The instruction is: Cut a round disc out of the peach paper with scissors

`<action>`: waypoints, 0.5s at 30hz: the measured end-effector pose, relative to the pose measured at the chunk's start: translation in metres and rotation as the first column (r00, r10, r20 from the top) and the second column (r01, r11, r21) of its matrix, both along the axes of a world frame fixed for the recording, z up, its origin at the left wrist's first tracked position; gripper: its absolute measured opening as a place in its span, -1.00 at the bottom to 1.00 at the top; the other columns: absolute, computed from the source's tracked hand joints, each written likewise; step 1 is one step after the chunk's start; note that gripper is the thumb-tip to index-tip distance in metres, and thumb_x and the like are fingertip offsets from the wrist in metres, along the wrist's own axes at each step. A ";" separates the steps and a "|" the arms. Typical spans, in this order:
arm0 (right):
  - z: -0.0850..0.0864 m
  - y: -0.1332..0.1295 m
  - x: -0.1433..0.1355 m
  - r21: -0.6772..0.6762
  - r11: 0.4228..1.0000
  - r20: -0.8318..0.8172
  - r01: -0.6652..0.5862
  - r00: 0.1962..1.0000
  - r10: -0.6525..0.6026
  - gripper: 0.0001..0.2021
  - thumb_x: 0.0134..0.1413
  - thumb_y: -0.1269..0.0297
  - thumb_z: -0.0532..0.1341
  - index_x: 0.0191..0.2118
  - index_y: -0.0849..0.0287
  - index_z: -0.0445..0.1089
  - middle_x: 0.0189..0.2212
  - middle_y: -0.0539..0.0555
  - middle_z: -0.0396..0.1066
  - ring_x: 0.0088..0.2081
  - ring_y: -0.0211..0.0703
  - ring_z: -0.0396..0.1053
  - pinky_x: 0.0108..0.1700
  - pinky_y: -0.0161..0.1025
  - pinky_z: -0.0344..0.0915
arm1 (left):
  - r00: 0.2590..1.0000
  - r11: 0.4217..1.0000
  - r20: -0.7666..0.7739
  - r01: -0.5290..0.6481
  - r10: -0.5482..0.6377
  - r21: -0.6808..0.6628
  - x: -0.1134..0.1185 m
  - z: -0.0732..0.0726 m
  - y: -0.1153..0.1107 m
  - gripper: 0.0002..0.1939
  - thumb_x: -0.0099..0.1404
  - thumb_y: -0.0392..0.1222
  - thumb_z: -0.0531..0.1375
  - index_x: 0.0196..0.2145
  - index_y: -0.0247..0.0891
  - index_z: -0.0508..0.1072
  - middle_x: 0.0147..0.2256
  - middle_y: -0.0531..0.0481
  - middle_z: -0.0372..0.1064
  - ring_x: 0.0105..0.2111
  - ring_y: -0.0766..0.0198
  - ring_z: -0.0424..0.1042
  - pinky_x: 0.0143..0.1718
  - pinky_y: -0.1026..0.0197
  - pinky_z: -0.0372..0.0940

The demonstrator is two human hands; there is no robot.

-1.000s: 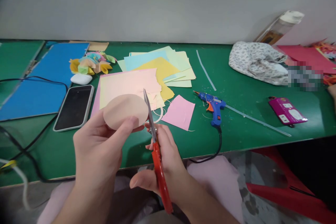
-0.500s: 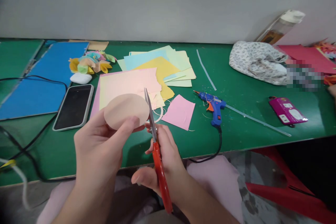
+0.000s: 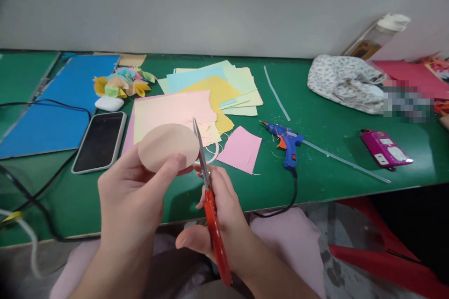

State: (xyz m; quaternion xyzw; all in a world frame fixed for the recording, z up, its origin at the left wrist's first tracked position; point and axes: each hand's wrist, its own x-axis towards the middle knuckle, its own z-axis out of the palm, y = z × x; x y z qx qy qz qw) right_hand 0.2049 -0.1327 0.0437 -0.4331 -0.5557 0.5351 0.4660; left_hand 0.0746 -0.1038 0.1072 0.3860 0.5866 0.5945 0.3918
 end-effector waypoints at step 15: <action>-0.001 0.000 0.003 0.023 1.000 -0.001 -0.015 1.000 0.015 -0.02 -0.02 -0.62 0.27 0.30 0.03 0.47 -0.25 0.05 0.30 -0.35 -0.08 0.27 -0.37 -0.15 0.39 | 1.000 1.000 0.004 -0.004 0.004 0.009 -0.001 -0.001 0.001 -0.77 0.21 -0.15 0.48 -0.16 -0.20 0.73 -0.29 0.05 0.71 -0.27 0.18 0.66 -0.24 0.25 0.57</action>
